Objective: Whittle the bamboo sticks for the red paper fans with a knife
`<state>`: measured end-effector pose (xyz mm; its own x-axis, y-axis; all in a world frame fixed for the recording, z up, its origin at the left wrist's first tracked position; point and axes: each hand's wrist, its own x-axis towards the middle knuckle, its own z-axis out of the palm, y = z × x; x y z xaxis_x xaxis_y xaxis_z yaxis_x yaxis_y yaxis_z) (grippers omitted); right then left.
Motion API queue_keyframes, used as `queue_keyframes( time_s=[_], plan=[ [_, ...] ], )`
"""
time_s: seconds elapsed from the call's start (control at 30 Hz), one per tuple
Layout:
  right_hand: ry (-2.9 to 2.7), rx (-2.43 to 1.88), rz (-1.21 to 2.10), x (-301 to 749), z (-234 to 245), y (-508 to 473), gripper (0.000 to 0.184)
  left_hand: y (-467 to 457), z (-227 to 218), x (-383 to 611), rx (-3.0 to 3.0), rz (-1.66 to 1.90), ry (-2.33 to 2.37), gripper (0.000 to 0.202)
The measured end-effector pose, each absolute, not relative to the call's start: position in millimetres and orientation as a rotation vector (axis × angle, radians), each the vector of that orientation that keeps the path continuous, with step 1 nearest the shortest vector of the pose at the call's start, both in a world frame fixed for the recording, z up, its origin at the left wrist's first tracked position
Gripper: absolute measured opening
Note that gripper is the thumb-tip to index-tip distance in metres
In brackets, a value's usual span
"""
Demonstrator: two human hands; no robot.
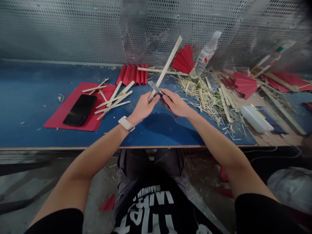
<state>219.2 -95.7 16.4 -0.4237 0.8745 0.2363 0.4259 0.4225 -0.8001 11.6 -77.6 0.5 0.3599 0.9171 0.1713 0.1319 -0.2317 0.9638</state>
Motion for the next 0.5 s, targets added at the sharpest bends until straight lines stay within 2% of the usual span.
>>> queue_keyframes(
  time_s=[0.1, 0.33, 0.5],
  plan=[
    [-2.017, -1.152, 0.792, 212, 16, -100, 0.060, -76, -2, 11, 1.764, 1.094, 1.014, 0.027],
    [-2.033, -1.197, 0.732, 209, 18, -105, 0.051, -76, 1, 10, 1.779, 1.100, 1.012, 0.036],
    [-2.008, -1.135, 0.724, 207, 13, -104, 0.046, -75, 1, 9, 1.900, 1.031, 1.041, 0.033]
  ],
)
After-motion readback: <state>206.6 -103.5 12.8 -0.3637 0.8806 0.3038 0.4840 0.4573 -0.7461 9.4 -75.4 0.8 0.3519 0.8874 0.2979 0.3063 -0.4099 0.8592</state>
